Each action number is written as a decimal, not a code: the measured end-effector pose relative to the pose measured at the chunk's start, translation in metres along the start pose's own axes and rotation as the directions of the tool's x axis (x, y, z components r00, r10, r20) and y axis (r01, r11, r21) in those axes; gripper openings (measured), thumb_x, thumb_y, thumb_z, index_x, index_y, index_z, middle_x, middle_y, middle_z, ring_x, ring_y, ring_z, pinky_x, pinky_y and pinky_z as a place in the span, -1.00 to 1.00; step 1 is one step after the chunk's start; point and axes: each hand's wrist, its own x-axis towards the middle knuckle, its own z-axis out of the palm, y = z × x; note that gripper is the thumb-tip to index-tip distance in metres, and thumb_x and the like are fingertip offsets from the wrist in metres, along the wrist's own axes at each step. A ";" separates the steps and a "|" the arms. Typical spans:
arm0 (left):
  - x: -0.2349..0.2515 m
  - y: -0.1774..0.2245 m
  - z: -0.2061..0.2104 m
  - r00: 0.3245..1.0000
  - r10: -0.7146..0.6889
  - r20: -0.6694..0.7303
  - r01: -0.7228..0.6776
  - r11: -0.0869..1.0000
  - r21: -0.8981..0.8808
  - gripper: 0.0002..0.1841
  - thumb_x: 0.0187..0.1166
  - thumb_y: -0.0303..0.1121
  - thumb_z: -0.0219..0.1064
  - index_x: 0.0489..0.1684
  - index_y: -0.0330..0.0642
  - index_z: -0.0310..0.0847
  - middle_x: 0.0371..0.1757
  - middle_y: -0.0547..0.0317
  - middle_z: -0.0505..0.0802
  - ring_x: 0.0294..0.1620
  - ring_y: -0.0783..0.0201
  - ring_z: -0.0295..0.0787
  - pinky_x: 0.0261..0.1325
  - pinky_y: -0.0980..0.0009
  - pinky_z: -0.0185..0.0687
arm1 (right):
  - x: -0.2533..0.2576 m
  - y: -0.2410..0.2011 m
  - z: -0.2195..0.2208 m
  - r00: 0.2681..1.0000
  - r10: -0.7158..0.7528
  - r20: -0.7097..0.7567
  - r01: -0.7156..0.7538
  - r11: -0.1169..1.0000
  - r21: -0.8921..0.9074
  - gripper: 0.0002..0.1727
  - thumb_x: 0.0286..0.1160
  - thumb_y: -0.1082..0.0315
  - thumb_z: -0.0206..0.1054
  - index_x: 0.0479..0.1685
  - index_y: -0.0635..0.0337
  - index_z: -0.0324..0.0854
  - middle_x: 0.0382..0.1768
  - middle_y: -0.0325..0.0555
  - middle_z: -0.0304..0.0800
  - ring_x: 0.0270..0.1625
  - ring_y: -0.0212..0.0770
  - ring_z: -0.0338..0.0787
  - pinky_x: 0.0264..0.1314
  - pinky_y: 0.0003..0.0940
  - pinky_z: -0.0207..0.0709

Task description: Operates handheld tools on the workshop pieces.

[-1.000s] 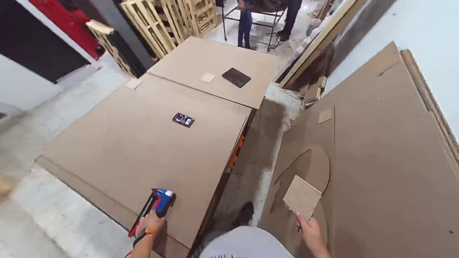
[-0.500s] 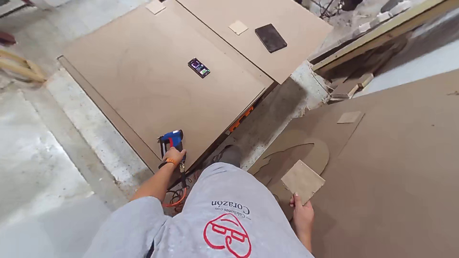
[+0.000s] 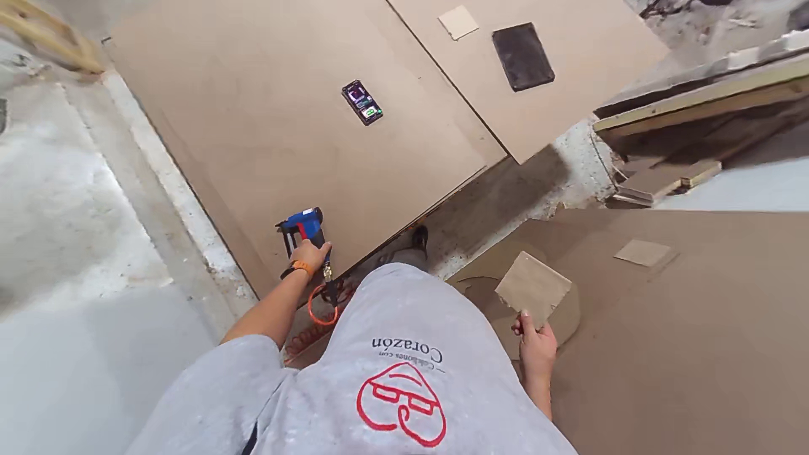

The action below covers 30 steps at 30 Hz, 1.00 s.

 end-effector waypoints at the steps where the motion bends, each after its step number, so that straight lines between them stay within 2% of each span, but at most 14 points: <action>1: 0.000 0.005 -0.003 1.000 -0.024 0.002 0.024 1.000 -0.021 -0.05 0.56 0.32 0.27 0.61 -0.48 0.34 0.40 -0.49 0.69 0.50 -0.32 0.63 0.55 -0.28 0.48 | 0.013 -0.016 0.004 1.000 -0.015 0.021 0.015 1.000 0.009 -0.84 0.69 0.37 0.26 -0.07 0.30 0.63 -0.56 -0.29 0.73 -0.53 -0.42 0.74 -0.36 -0.45 0.74; 6: 0.011 0.040 -0.015 0.992 -0.124 -0.020 0.122 0.988 -0.094 -0.11 0.59 0.26 0.26 0.61 -0.44 0.34 0.40 -0.42 0.72 0.48 -0.28 0.66 0.51 -0.26 0.52 | 0.089 -0.072 0.016 0.978 -0.171 0.116 0.169 0.985 0.024 -0.85 0.67 0.34 0.25 -0.05 0.25 0.63 -0.57 -0.37 0.72 -0.54 -0.46 0.74 -0.36 -0.49 0.74; 9: 0.011 0.053 -0.017 0.986 -0.168 0.006 0.168 0.980 -0.106 -0.12 0.61 0.24 0.26 0.62 -0.45 0.32 0.41 -0.43 0.70 0.51 -0.27 0.64 0.54 -0.25 0.50 | 0.129 -0.088 0.017 0.975 -0.167 0.147 0.168 0.986 0.005 -0.83 0.66 0.31 0.26 -0.06 0.24 0.63 -0.55 -0.37 0.72 -0.51 -0.45 0.74 -0.34 -0.47 0.74; 11: 0.009 0.065 -0.020 0.982 -0.189 0.010 0.189 0.973 -0.131 -0.10 0.60 0.18 0.33 0.62 -0.53 0.30 0.46 -0.51 0.64 0.57 -0.33 0.56 0.61 -0.27 0.41 | 0.158 -0.099 0.019 0.970 -0.157 0.183 0.160 0.987 -0.002 -0.81 0.64 0.30 0.28 -0.04 0.26 0.64 -0.52 -0.34 0.75 -0.49 -0.43 0.76 -0.32 -0.44 0.76; 14: 0.000 0.084 -0.012 0.961 -0.245 -0.130 0.221 0.960 -0.171 -0.13 0.50 0.00 0.49 0.60 -0.59 0.32 0.55 -0.61 0.51 0.64 -0.41 0.43 0.66 -0.27 0.34 | 0.208 -0.119 0.022 0.958 -0.134 0.255 0.143 0.989 -0.019 -0.80 0.60 0.29 0.32 -0.07 0.26 0.70 -0.51 -0.29 0.78 -0.48 -0.39 0.77 -0.31 -0.41 0.76; 15: -0.007 0.097 -0.011 0.949 -0.244 -0.201 0.208 0.960 -0.186 -0.13 0.46 -0.05 0.51 0.62 -0.57 0.30 0.61 -0.64 0.43 0.67 -0.46 0.35 0.67 -0.30 0.29 | 0.228 -0.128 0.026 0.948 -0.128 0.292 0.140 0.990 -0.020 -0.80 0.60 0.28 0.33 -0.08 0.25 0.71 -0.51 -0.28 0.79 -0.48 -0.38 0.77 -0.31 -0.40 0.75; 17: -0.026 0.136 -0.006 0.944 -0.175 -0.280 0.120 0.972 -0.203 -0.13 0.45 -0.07 0.50 0.69 -0.49 0.28 0.66 -0.63 0.37 0.69 -0.49 0.31 0.66 -0.37 0.27 | 0.270 -0.147 0.034 0.907 -0.137 0.399 0.148 0.989 0.002 -0.80 0.59 0.26 0.35 -0.08 0.22 0.73 -0.49 -0.27 0.80 -0.46 -0.36 0.77 -0.29 -0.39 0.75; 19: -0.058 0.186 0.004 0.972 -0.102 -0.211 0.027 0.944 -0.330 -0.16 0.51 -0.11 0.49 0.73 -0.44 0.26 0.66 -0.56 0.41 0.68 -0.43 0.36 0.67 -0.32 0.30 | 0.305 -0.167 0.042 0.842 -0.145 0.519 0.158 0.987 0.019 -0.79 0.59 0.24 0.36 -0.09 0.21 0.73 -0.50 -0.27 0.79 -0.47 -0.35 0.75 -0.29 -0.38 0.74; 21: -0.088 0.248 0.012 0.998 -0.012 -0.060 -0.025 0.819 -0.574 -0.27 0.63 -0.06 0.41 0.70 -0.31 0.33 0.55 -0.41 0.60 0.51 -0.26 0.63 0.54 -0.23 0.54 | 0.334 -0.197 0.066 0.740 -0.153 0.655 0.204 0.979 -0.002 -0.74 0.61 0.19 0.31 -0.07 0.23 0.69 -0.51 -0.26 0.78 -0.46 -0.34 0.76 -0.28 -0.37 0.75; 22: -0.103 0.278 0.013 0.997 0.079 0.015 -0.047 0.721 -0.691 -0.34 0.68 -0.06 0.37 0.65 -0.28 0.40 0.47 -0.31 0.69 0.42 -0.16 0.73 0.48 -0.15 0.63 | 0.344 -0.210 0.081 0.660 -0.158 0.734 0.218 0.976 0.014 -0.74 0.65 0.19 0.26 -0.03 0.23 0.65 -0.50 -0.27 0.76 -0.45 -0.34 0.76 -0.27 -0.36 0.76; 23: -0.122 0.305 0.015 0.977 0.203 0.057 -0.081 0.609 -0.789 -0.41 0.72 -0.09 0.33 0.62 -0.28 0.44 0.41 -0.26 0.74 0.35 -0.08 0.78 0.46 -0.06 0.68 | 0.352 -0.219 0.093 0.559 -0.154 0.815 0.217 0.975 0.035 -0.75 0.70 0.19 0.20 0.01 0.20 0.61 -0.50 -0.30 0.74 -0.45 -0.36 0.75 -0.26 -0.37 0.76; 25: -0.164 0.351 0.014 0.908 0.419 0.018 -0.170 0.406 -0.898 -0.48 0.78 -0.19 0.27 0.61 -0.32 0.45 0.34 -0.26 0.79 0.28 -0.03 0.84 0.46 0.02 0.71 | 0.356 -0.236 0.119 0.331 -0.102 0.938 0.176 0.983 0.045 -0.78 0.79 0.18 0.06 0.02 0.07 0.55 -0.48 -0.37 0.74 -0.41 -0.42 0.75 -0.22 -0.44 0.74; 28: -0.218 0.374 0.006 0.846 0.528 -0.074 -0.219 0.218 -0.951 -0.53 0.82 -0.31 0.20 0.59 -0.41 0.40 0.21 -0.29 0.82 0.12 -0.05 0.87 0.29 -0.03 0.76 | 0.331 -0.246 0.158 0.031 -0.005 1.000 0.110 0.994 0.001 -0.75 0.80 0.16 0.06 -0.18 -0.07 0.63 -0.46 -0.38 0.81 -0.38 -0.43 0.80 -0.19 -0.47 0.74; 30: -0.237 0.352 0.006 0.860 0.491 -0.139 -0.209 0.091 -0.974 -0.69 0.83 -0.38 0.13 0.34 -0.45 0.42 -0.05 -0.18 0.86 -0.17 0.10 0.90 -0.01 0.14 0.84 | 0.298 -0.245 0.186 -0.138 0.036 0.990 0.147 0.989 -0.015 -0.69 0.81 0.11 0.08 -0.24 -0.04 0.67 -0.47 -0.33 0.80 -0.39 -0.40 0.78 -0.21 -0.46 0.72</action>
